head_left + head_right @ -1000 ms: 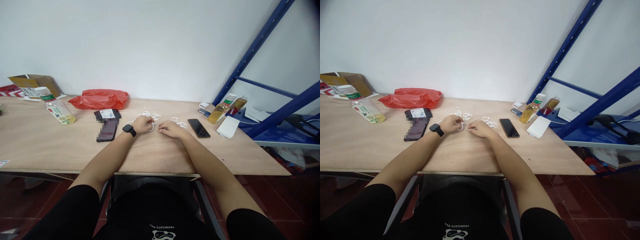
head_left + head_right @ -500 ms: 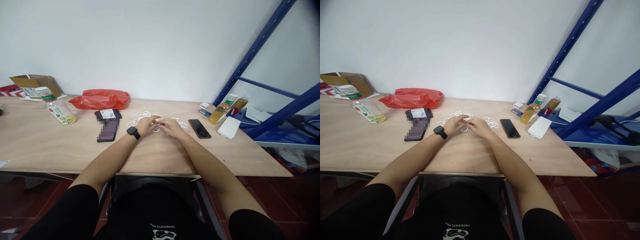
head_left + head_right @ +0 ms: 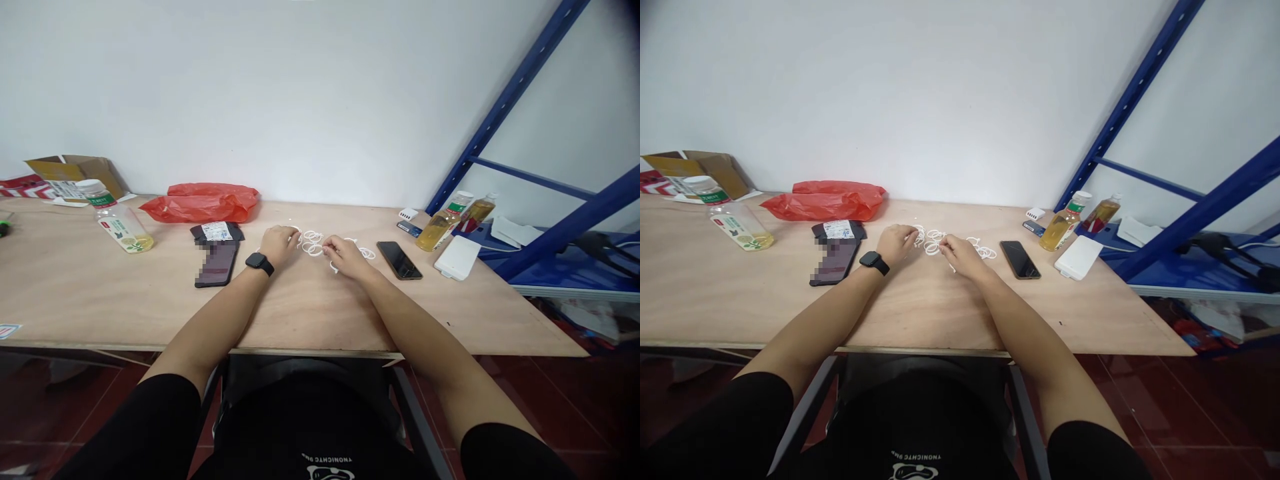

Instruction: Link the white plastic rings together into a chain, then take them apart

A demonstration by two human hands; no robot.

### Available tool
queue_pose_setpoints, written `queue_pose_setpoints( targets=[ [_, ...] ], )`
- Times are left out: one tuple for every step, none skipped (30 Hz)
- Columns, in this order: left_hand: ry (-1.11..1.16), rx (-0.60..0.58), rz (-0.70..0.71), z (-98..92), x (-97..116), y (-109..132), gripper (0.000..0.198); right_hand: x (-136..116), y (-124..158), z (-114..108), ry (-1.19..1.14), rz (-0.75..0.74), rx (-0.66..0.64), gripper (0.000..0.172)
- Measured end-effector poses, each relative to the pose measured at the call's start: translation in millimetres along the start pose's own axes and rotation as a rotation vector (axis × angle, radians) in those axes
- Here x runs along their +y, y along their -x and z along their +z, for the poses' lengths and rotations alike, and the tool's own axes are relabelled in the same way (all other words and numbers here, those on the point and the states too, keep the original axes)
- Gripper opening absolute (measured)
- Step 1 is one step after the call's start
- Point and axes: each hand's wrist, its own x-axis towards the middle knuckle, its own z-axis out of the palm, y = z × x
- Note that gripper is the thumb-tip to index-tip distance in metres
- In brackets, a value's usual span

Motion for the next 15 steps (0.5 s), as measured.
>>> queue_pose_setpoints(
  targets=[
    [-0.057,-0.024,-0.068,-2.0,-3,0,0.039,0,0,0,-0.002,0.0,0.01,0.018],
    [-0.114,-0.049,-0.131,-3.6,-6,1,0.04,1,0,-1,-0.005,-0.004,0.017,0.021],
    [-0.167,-0.079,-0.186,-4.6,-7,2,0.041,1,0,-1,-0.005,-0.008,0.02,0.023],
    [-0.215,-0.113,-0.229,-5.1,-8,3,0.041,2,-1,-1,0.0,-0.013,0.021,0.025],
    [-0.255,-0.147,-0.263,-5.3,-7,3,0.042,2,-1,-1,0.008,-0.014,0.019,0.027],
    [-0.285,-0.181,-0.29,-5.5,-6,4,0.044,3,-1,-1,0.019,-0.015,0.016,0.028],
    [-0.304,-0.213,-0.311,-5.8,-5,5,0.046,3,-2,-1,0.029,-0.015,0.013,0.028],
    [-0.315,-0.241,-0.329,-6.4,-3,5,0.049,4,-2,-1,0.037,-0.018,0.01,0.028],
    [-0.32,-0.26,-0.347,-7.6,-2,5,0.052,5,-2,-1,0.042,-0.02,0.01,0.028],
    [-0.322,-0.272,-0.365,-9.2,-1,4,0.055,5,-2,-2,0.042,-0.021,0.01,0.029],
    [-0.322,-0.28,-0.382,-11.2,-1,4,0.057,6,-3,-2,0.04,-0.023,0.009,0.029],
    [-0.322,-0.288,-0.396,-13.4,-1,4,0.06,7,-3,-3,0.038,-0.027,0.002,0.029],
    [-0.322,-0.302,-0.408,-15.5,-2,4,0.064,8,-3,-3,0.038,-0.032,-0.012,0.029],
    [-0.321,-0.323,-0.414,-17.2,-4,4,0.067,9,-3,-3,0.041,-0.041,-0.034,0.029],
    [-0.318,-0.35,-0.418,-18.3,-6,4,0.07,11,-3,-3,0.046,-0.051,-0.063,0.028]
  ],
)
